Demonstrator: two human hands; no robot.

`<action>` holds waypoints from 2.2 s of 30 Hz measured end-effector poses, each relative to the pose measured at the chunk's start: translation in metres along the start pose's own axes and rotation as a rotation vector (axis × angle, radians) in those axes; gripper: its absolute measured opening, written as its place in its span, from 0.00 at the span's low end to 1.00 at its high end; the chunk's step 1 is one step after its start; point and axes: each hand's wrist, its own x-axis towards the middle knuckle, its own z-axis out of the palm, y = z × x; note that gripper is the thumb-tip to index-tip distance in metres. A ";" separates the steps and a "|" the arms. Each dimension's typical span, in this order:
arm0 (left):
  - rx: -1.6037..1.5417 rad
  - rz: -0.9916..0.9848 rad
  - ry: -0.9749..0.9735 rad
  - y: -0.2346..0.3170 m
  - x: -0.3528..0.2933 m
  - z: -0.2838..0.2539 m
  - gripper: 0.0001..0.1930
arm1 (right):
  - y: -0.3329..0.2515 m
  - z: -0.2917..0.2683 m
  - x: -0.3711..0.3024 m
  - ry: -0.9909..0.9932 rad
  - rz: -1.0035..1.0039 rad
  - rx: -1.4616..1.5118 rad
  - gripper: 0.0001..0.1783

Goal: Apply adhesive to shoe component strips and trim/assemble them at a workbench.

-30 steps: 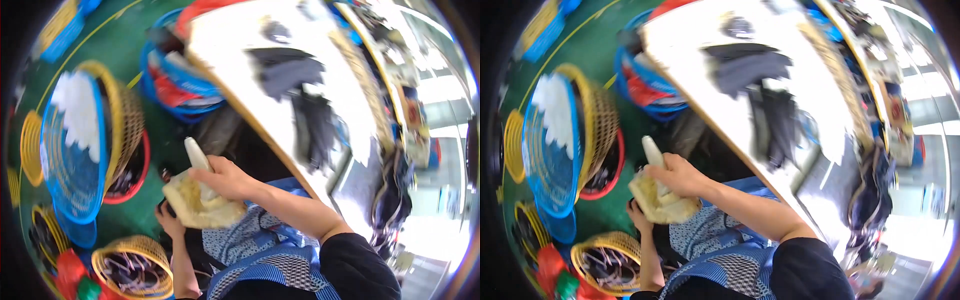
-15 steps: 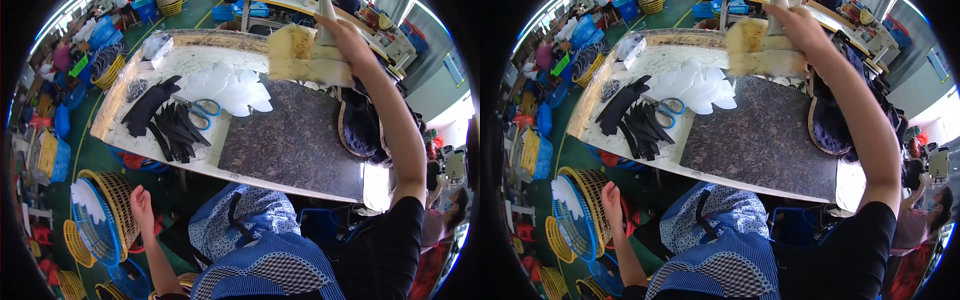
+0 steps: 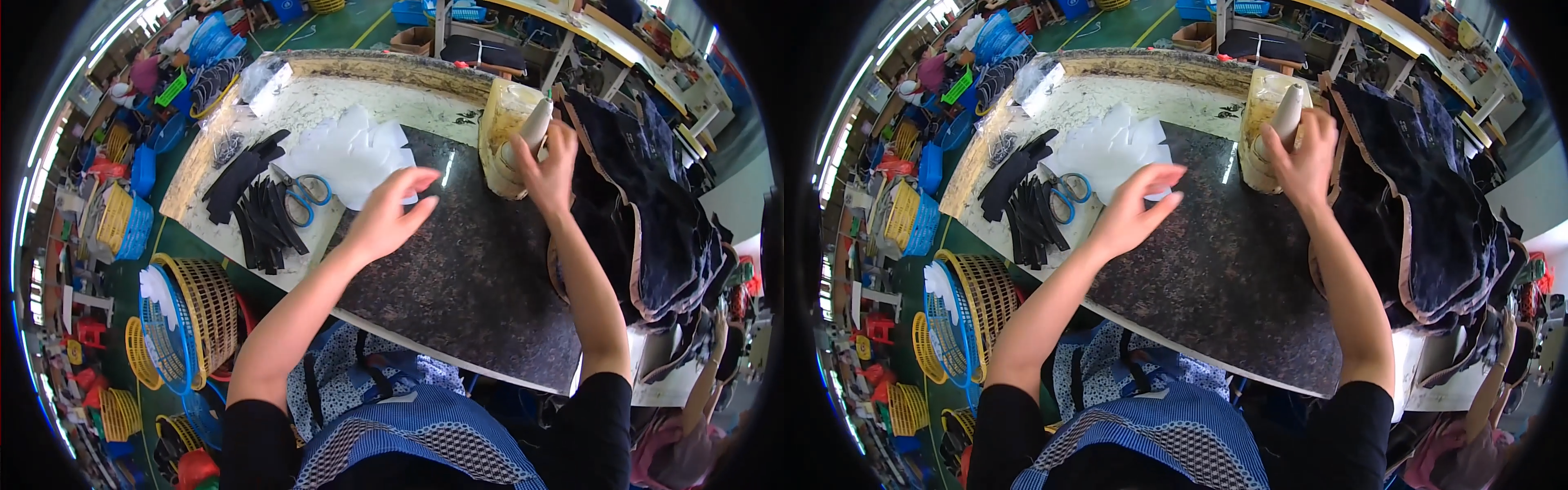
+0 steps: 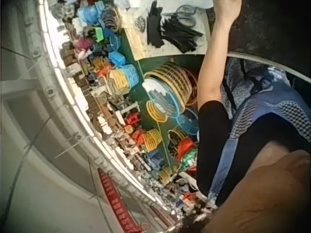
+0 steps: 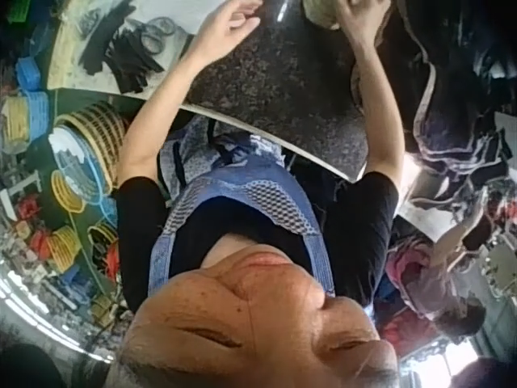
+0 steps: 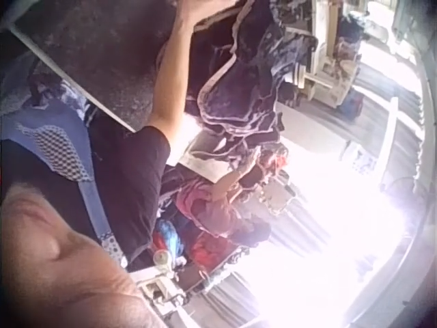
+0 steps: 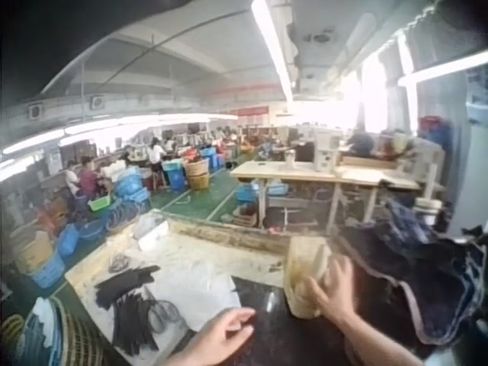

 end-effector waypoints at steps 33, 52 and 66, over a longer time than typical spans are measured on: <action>-0.142 0.132 0.334 0.023 0.127 0.083 0.11 | -0.006 -0.036 0.125 -0.233 1.017 1.070 0.20; -0.164 0.246 0.261 -0.006 0.097 0.047 0.11 | 0.033 -0.015 0.148 -0.339 0.342 -0.318 0.37; 0.065 0.302 0.240 0.003 -0.035 -0.053 0.42 | -0.035 -0.096 0.015 -0.093 0.566 0.379 0.18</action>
